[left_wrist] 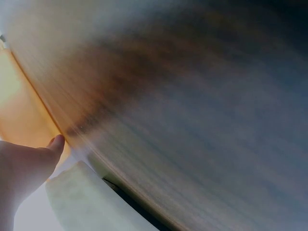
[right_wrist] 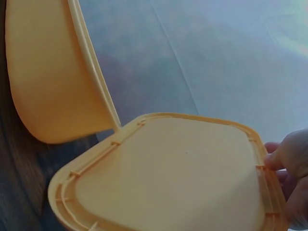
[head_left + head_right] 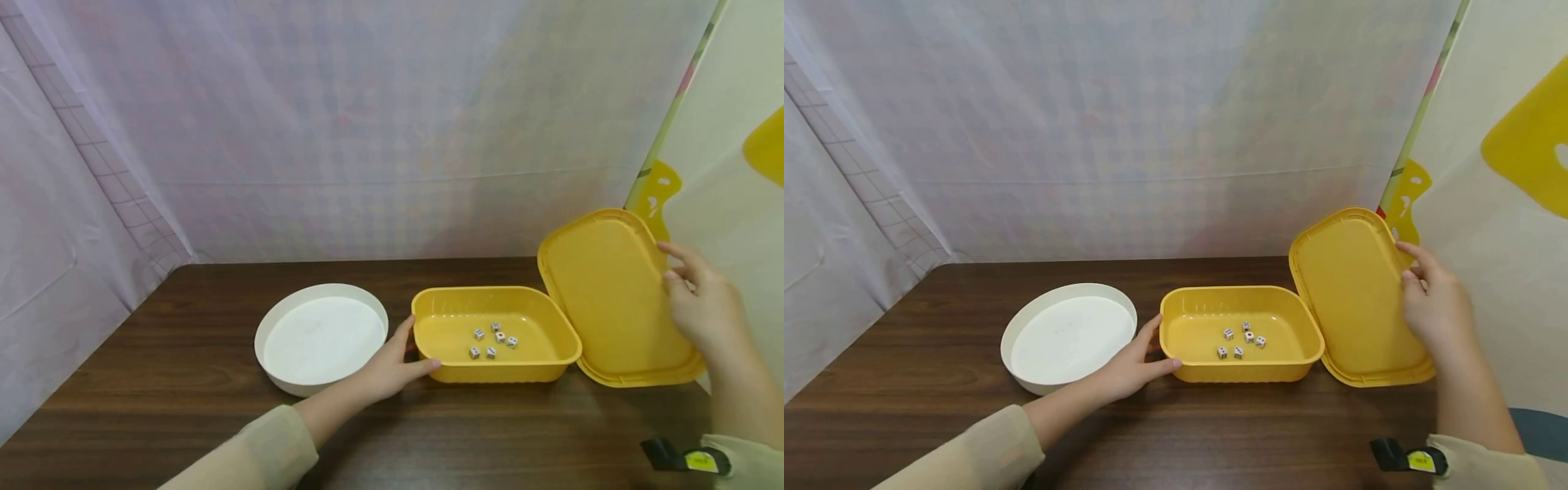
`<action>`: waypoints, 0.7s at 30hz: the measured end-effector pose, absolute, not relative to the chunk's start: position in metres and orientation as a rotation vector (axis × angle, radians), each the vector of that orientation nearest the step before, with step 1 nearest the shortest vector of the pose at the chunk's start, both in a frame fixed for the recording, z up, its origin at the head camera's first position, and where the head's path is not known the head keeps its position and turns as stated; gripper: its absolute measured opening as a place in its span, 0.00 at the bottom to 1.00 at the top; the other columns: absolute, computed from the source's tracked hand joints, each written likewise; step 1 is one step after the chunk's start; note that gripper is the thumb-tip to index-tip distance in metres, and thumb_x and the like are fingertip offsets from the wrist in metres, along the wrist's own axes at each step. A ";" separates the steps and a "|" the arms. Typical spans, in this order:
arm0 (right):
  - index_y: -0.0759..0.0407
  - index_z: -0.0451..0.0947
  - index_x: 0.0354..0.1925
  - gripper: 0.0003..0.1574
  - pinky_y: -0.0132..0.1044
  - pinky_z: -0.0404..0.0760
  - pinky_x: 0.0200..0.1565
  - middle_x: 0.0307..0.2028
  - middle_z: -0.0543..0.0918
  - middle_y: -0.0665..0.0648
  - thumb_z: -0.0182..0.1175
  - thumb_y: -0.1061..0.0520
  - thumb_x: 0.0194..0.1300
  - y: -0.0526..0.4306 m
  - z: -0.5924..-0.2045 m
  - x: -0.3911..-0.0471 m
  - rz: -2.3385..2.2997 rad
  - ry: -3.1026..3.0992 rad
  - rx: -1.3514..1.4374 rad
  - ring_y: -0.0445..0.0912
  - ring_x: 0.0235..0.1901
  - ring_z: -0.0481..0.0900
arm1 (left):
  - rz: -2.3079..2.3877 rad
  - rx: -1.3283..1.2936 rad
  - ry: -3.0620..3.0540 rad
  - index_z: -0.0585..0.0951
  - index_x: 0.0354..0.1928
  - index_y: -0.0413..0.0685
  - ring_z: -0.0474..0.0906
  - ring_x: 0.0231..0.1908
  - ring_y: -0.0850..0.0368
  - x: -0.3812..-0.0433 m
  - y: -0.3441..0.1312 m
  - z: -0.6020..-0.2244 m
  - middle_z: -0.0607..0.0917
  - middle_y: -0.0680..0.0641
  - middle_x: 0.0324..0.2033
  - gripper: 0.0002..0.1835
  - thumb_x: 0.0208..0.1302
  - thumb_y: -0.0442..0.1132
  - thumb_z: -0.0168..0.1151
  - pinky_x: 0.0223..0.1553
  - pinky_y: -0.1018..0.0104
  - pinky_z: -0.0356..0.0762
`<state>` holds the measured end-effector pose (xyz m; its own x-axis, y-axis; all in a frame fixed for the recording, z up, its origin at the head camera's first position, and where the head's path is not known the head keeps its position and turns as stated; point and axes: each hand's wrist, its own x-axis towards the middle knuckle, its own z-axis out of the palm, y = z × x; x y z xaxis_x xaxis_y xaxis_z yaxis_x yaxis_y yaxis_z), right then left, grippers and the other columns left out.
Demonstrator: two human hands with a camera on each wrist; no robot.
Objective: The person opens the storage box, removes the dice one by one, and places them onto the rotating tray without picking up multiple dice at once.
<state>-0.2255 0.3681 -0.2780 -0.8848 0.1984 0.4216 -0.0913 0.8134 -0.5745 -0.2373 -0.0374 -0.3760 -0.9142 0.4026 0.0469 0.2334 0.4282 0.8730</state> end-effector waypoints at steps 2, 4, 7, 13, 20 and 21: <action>0.54 0.50 0.74 0.31 0.55 0.70 0.36 0.55 0.68 0.81 0.36 0.56 0.76 0.374 -0.282 -0.228 0.842 -2.547 -0.098 0.76 0.52 0.65 | 1.494 0.564 2.507 0.46 0.75 0.42 0.65 0.64 0.45 -0.237 -0.037 -0.376 0.57 0.39 0.71 0.49 0.63 0.51 0.64 0.63 0.51 0.60; 0.56 0.49 0.74 0.31 0.59 0.69 0.38 0.55 0.67 0.82 0.36 0.56 0.76 0.380 -0.286 -0.231 0.854 -2.563 -0.111 0.76 0.52 0.65 | 1.493 0.564 2.507 0.46 0.75 0.42 0.65 0.64 0.45 -0.237 -0.037 -0.376 0.57 0.39 0.71 0.49 0.63 0.51 0.64 0.63 0.51 0.60; 0.58 0.48 0.74 0.31 0.56 0.71 0.36 0.56 0.66 0.84 0.35 0.56 0.76 0.389 -0.292 -0.234 0.879 -2.589 -0.140 0.74 0.51 0.65 | 1.496 0.561 2.504 0.46 0.75 0.42 0.65 0.64 0.45 -0.237 -0.037 -0.376 0.57 0.39 0.71 0.49 0.63 0.51 0.64 0.63 0.51 0.60; 0.63 0.46 0.74 0.31 0.59 0.72 0.37 0.54 0.64 0.85 0.34 0.59 0.76 0.400 -0.301 -0.236 0.876 -2.643 -0.137 0.76 0.48 0.65 | 1.503 0.556 2.498 0.45 0.75 0.42 0.64 0.64 0.44 -0.236 -0.038 -0.376 0.57 0.38 0.71 0.49 0.63 0.51 0.64 0.63 0.50 0.60; 0.70 0.51 0.71 0.30 0.64 0.65 0.42 0.49 0.67 0.83 0.38 0.63 0.74 0.407 -0.313 -0.241 0.766 -2.658 -0.092 0.75 0.47 0.64 | 1.506 0.552 2.492 0.46 0.75 0.42 0.64 0.64 0.44 -0.236 -0.038 -0.377 0.57 0.38 0.71 0.49 0.63 0.51 0.64 0.63 0.50 0.59; 0.70 0.52 0.70 0.30 0.65 0.65 0.42 0.49 0.68 0.83 0.40 0.62 0.74 0.409 -0.315 -0.242 0.753 -2.657 -0.082 0.75 0.47 0.65 | 1.506 0.552 2.492 0.46 0.75 0.42 0.64 0.64 0.44 -0.236 -0.038 -0.377 0.57 0.38 0.71 0.49 0.63 0.51 0.64 0.63 0.50 0.59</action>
<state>-0.2424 0.4092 -0.3145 -0.9276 0.1554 0.3398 -0.0459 0.8552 -0.5162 -0.2361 -0.0379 -0.3770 -0.9153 0.4009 0.0392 0.2212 0.4188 0.8807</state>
